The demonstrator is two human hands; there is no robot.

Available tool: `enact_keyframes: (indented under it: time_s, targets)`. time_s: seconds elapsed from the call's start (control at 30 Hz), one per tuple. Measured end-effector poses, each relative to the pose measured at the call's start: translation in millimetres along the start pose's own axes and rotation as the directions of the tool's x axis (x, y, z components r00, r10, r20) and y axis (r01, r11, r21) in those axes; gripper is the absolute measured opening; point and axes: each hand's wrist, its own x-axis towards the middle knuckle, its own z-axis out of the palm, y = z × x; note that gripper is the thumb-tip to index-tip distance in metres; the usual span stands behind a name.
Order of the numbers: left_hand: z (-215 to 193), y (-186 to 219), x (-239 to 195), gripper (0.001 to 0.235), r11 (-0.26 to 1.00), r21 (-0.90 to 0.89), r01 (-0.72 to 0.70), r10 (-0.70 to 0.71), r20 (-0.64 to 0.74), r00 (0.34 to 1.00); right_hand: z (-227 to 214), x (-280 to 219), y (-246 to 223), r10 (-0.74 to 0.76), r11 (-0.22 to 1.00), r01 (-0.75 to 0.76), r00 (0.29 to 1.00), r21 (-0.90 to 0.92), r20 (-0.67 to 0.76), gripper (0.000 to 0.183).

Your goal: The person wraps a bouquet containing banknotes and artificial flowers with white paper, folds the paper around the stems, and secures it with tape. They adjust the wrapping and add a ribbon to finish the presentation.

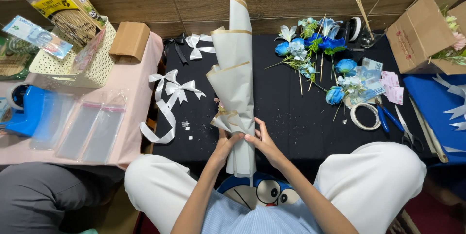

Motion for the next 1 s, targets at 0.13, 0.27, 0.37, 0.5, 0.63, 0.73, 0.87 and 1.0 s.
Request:
enact_keyframes:
  time_s: [0.13, 0.27, 0.37, 0.5, 0.63, 0.73, 0.87, 1.0]
  targets:
    - [-1, -6, 1, 0.107, 1.0, -0.022, -0.008, 0.008, -0.002, 1.0, 2, -7, -13, 0.033, 0.999, -0.033, 0.999, -0.036, 0.006, 0.104]
    - [1, -1, 1, 0.105, 1.0, 0.007, -0.007, 0.007, 0.004, 1.0, -5, 4, 1, 0.027, 0.999, -0.028, 0.999, -0.029, -0.026, 0.098]
    - [1, -3, 1, 0.106, 1.0, 0.009, -0.011, 0.011, 0.01, 1.0, -8, 7, 5, 0.008, 1.0, -0.01, 0.999, -0.025, -0.048, 0.095]
    - [1, -7, 3, 0.108, 0.999, 0.04, 0.006, -0.006, 0.01, 1.0, -11, 10, 11, -0.011, 1.0, 0.011, 0.999, 0.0, -0.032, 0.089]
    - [2, 3, -3, 0.107, 0.998, 0.06, 0.014, -0.015, 0.023, 1.0, -12, 9, 14, -0.017, 0.999, 0.018, 0.999, 0.033, -0.029, 0.09]
    - [4, 7, -6, 0.106, 0.998, 0.065, 0.017, -0.019, 0.017, 1.0, -11, 9, 14, -0.027, 0.999, 0.028, 0.999, 0.021, -0.029, 0.088]
    - [0, -5, 1, 0.108, 0.998, 0.058, 0.012, -0.013, 0.017, 1.0, -7, -1, -5, -0.016, 0.994, 0.011, 0.999, -0.112, -0.044, 0.089]
    - [-1, -10, 4, 0.108, 0.998, 0.053, 0.016, -0.017, 0.016, 1.0, -11, -5, -3, 0.036, 0.986, -0.042, 0.999, -0.164, -0.041, 0.098]
